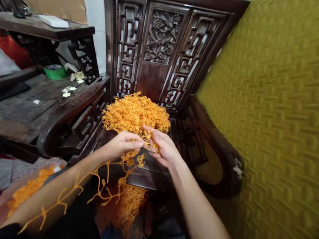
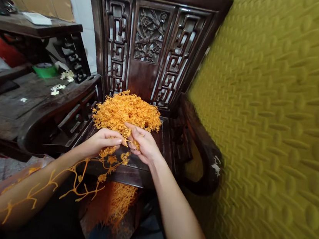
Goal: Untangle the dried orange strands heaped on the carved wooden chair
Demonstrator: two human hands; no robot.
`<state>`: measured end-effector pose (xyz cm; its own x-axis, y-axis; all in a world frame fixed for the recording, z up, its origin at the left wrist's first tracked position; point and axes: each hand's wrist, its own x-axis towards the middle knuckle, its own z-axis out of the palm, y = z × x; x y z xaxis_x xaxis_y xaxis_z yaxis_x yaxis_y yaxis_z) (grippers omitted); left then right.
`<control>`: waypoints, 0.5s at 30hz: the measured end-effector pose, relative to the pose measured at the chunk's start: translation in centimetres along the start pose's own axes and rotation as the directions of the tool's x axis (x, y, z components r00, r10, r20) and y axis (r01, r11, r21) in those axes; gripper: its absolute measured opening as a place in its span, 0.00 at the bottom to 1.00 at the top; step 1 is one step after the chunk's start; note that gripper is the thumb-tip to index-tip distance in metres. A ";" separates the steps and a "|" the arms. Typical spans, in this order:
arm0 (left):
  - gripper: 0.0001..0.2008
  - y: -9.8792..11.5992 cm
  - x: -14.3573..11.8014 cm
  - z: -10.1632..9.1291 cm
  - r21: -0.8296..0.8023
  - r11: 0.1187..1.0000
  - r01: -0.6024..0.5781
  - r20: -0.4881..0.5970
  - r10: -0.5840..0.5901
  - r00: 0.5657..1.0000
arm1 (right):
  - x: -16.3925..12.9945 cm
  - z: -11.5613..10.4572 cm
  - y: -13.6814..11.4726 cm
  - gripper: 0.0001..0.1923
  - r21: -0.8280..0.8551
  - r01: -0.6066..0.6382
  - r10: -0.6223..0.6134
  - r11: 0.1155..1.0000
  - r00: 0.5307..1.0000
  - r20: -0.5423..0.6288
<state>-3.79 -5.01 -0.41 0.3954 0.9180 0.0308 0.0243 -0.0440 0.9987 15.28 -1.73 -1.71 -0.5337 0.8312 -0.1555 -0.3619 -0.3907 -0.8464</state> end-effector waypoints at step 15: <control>0.20 -2.8 1.4 -0.4 -0.094 0.995 -0.022 -0.500 -0.028 0.865 | 0.8 0.7 0.4 0.22 -0.244 0.265 -0.318 0.933 0.923 -0.215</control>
<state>-3.72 -3.43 -3.17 -0.1181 0.9928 0.0187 -0.0706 -0.0272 0.9971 14.15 -1.54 -1.78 -0.2135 0.9768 0.0165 -0.2923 -0.0477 -0.9551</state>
